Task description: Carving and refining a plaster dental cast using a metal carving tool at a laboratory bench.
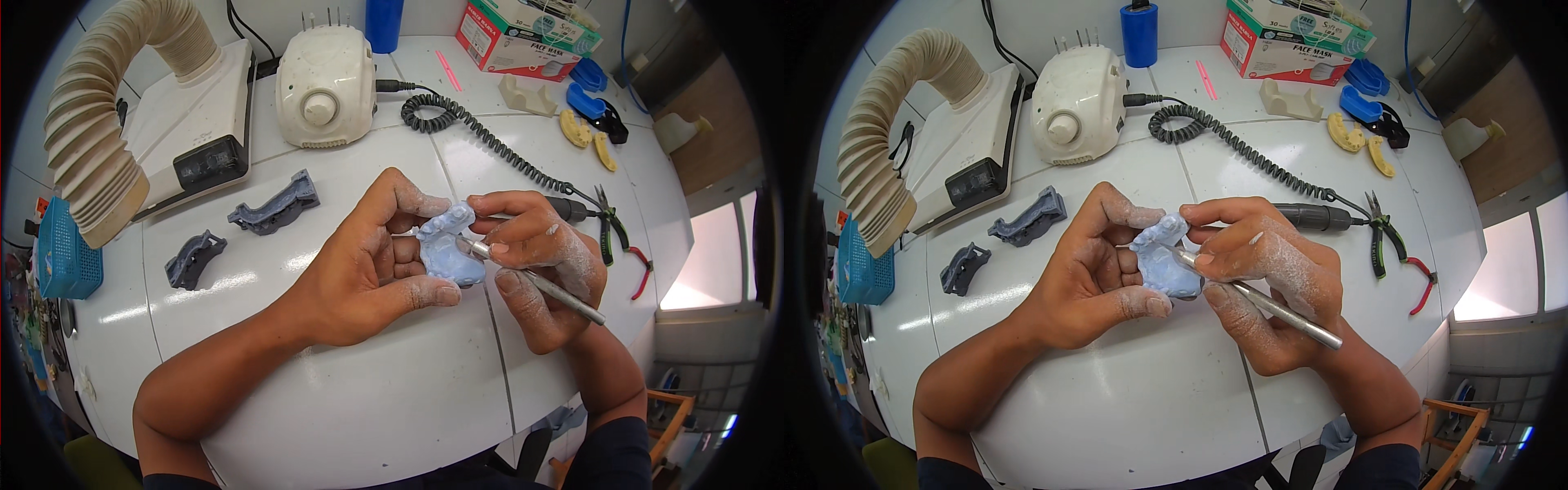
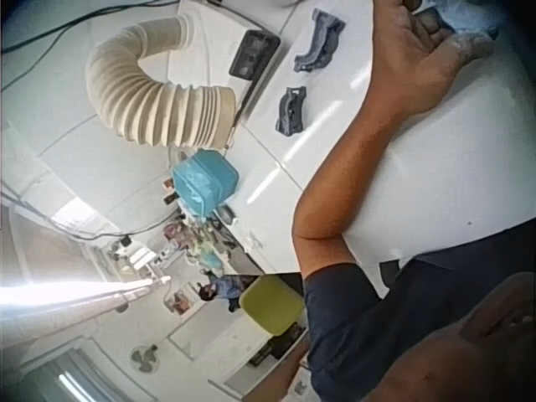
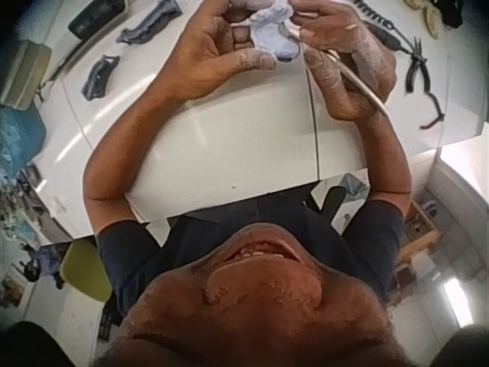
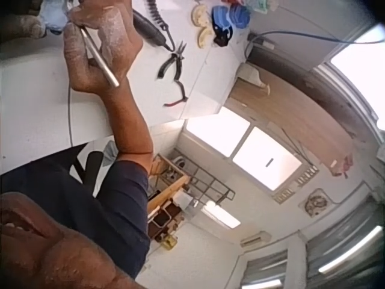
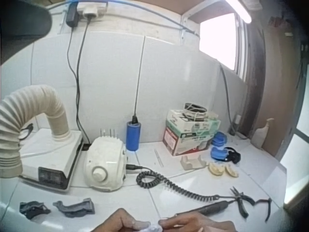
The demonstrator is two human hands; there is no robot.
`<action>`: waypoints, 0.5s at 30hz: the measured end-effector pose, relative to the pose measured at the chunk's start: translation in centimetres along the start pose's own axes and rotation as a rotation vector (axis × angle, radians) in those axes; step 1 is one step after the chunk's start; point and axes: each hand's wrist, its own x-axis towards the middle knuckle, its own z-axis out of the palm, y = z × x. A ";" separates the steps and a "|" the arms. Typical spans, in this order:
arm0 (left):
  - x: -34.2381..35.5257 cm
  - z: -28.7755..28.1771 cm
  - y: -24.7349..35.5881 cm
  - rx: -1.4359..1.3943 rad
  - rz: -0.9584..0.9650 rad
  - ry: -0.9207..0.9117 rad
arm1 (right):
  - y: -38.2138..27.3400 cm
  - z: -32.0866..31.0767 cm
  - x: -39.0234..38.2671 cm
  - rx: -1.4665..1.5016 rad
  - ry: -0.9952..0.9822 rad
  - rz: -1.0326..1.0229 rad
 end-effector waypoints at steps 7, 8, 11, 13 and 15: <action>0.0 -0.3 -0.1 0.013 -0.022 -0.004 | -0.3 -0.1 0.2 -0.012 -0.026 0.011; -0.1 -0.2 -0.1 0.011 -0.025 -0.004 | -0.4 -0.2 0.3 -0.015 -0.030 0.016; 0.1 0.0 -0.1 0.011 0.010 0.012 | -0.1 -0.1 0.2 0.000 -0.013 0.001; 0.1 0.0 -0.1 -0.016 0.016 0.010 | -0.1 0.0 0.2 -0.001 -0.010 0.016; 0.0 -0.2 0.2 0.001 -0.011 -0.002 | -0.1 0.0 0.2 -0.007 -0.007 0.029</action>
